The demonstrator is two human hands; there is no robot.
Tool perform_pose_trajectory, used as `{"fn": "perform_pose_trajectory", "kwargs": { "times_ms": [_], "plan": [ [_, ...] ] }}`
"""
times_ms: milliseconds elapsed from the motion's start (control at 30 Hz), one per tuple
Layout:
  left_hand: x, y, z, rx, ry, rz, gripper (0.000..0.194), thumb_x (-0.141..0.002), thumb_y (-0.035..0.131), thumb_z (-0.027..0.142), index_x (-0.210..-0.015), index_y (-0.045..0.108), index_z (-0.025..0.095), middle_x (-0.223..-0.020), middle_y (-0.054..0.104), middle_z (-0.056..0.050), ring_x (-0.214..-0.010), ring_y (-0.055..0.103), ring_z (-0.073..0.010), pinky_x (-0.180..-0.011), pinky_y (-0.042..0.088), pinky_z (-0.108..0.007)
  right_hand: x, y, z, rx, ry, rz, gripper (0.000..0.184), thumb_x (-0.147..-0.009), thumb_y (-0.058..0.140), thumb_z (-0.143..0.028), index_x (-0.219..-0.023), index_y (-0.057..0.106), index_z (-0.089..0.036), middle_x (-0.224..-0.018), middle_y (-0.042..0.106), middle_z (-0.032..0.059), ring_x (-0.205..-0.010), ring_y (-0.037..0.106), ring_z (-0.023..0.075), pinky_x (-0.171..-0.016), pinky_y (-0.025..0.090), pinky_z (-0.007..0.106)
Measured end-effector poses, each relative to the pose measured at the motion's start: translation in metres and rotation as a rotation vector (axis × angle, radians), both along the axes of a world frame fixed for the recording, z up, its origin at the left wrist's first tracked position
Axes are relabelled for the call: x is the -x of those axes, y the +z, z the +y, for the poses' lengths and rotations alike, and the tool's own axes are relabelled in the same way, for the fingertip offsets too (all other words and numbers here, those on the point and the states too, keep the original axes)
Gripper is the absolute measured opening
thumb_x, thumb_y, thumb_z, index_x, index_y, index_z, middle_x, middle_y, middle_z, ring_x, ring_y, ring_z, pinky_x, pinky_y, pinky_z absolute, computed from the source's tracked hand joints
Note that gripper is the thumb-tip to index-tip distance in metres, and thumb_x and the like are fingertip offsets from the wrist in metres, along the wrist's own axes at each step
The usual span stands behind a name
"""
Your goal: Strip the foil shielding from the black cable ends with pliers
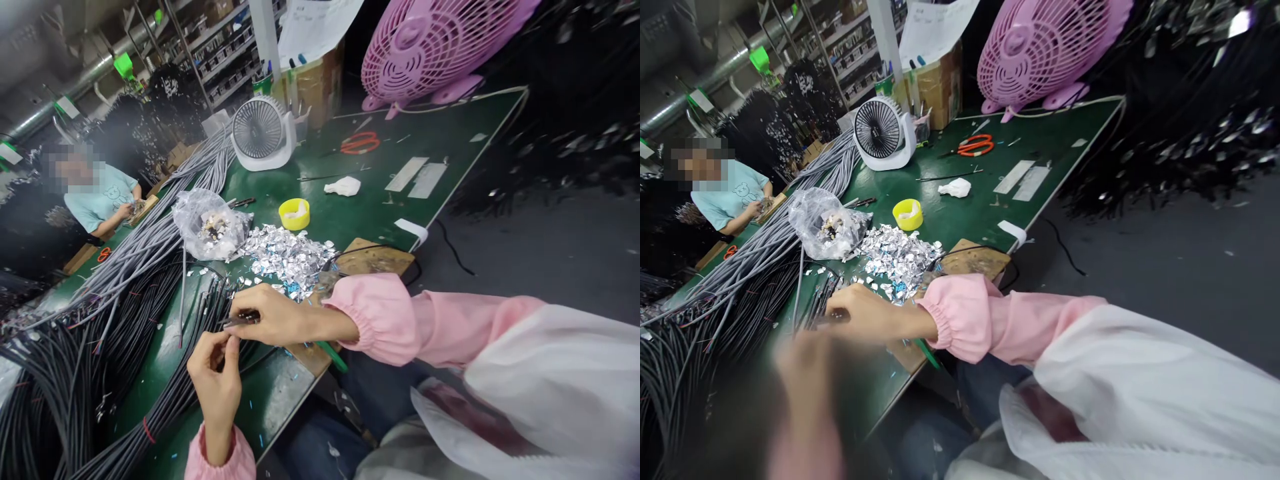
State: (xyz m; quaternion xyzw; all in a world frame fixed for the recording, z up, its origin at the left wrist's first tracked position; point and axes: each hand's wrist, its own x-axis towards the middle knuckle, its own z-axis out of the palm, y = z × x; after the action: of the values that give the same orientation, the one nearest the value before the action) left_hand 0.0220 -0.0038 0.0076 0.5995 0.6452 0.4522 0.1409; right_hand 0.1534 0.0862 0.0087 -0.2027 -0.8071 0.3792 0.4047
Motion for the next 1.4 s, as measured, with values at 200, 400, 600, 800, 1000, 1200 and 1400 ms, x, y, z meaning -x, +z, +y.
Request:
{"fn": "perform_pose_trajectory", "kwargs": {
  "times_ms": [200,400,600,800,1000,1200,1400],
  "plan": [
    [-0.001,0.003,0.0,-0.03,0.043,0.042,0.023,-0.076,0.055,0.031,-0.06,0.06,0.016,-0.052,0.053,0.001,-0.047,0.047,-0.01,-0.043,0.037,-0.02,0.001,0.003,-0.001,0.03,0.04,-0.03,0.029,-0.085,0.048,-0.019,-0.057,0.048,-0.013,-0.055,0.044,-0.003,-0.053,0.038,0.0075,-0.052,0.03,0.019],
    [-0.005,0.01,0.0,-0.096,0.074,0.074,0.027,-0.077,0.052,0.028,-0.054,0.058,0.015,-0.049,0.05,0.002,-0.042,0.044,-0.0081,-0.039,0.033,-0.019,-0.001,0.002,-0.002,-0.045,0.053,0.019,0.018,-0.083,0.047,-0.015,-0.068,0.056,-0.012,-0.063,0.053,0.0005,-0.056,0.045,0.0093,-0.054,0.035,0.021],
    [-0.006,0.011,-0.001,-0.172,0.066,0.124,0.024,-0.076,0.053,0.025,-0.054,0.056,0.016,-0.047,0.05,0.003,-0.041,0.044,-0.0079,-0.039,0.033,-0.019,-0.004,-0.007,-0.002,-0.198,-0.009,0.211,0.007,-0.071,0.056,-0.013,-0.073,0.063,-0.011,-0.063,0.057,0.0015,-0.053,0.047,0.0085,-0.052,0.038,0.02],
    [-0.007,0.012,0.0,-0.184,0.027,0.21,0.025,-0.08,0.049,0.026,-0.058,0.056,0.017,-0.049,0.051,0.002,-0.042,0.045,-0.0093,-0.041,0.033,-0.02,-0.002,-0.007,-0.001,-0.279,-0.067,0.268,0.015,-0.076,0.055,-0.019,-0.065,0.062,-0.011,-0.055,0.055,-0.0001,-0.048,0.045,0.0064,-0.046,0.035,0.018],
    [-0.006,0.002,0.001,-0.166,0.072,0.271,0.028,-0.087,0.04,0.025,-0.064,0.054,0.018,-0.058,0.053,-0.001,-0.051,0.049,-0.0117,-0.049,0.037,-0.022,-0.005,-0.013,0.002,-0.834,-0.134,0.182,0.025,-0.083,0.042,-0.013,-0.066,0.06,-0.012,-0.051,0.051,-0.0001,-0.041,0.04,0.0081,-0.039,0.027,0.023],
    [0.0,-0.001,0.0,-0.019,-0.029,0.071,0.041,-0.089,0.034,0.038,-0.054,0.045,0.02,-0.053,0.046,-0.002,-0.051,0.044,-0.0136,-0.05,0.035,-0.025,-0.002,-0.005,0.001,-0.41,-0.114,0.395,0.013,-0.081,0.053,-0.015,-0.074,0.062,-0.011,-0.062,0.059,0.0028,-0.053,0.05,0.0071,-0.05,0.04,0.017],
    [0.008,-0.001,0.001,0.078,-0.079,-0.111,0.046,-0.085,0.039,0.051,-0.05,0.042,0.021,-0.051,0.042,-0.002,-0.047,0.038,-0.0129,-0.043,0.028,-0.025,-0.003,0.001,0.002,-0.143,0.102,0.187,0.013,-0.078,0.052,-0.009,-0.081,0.065,-0.011,-0.07,0.061,0.0035,-0.06,0.053,0.0089,-0.056,0.043,0.02]
  ]
}}
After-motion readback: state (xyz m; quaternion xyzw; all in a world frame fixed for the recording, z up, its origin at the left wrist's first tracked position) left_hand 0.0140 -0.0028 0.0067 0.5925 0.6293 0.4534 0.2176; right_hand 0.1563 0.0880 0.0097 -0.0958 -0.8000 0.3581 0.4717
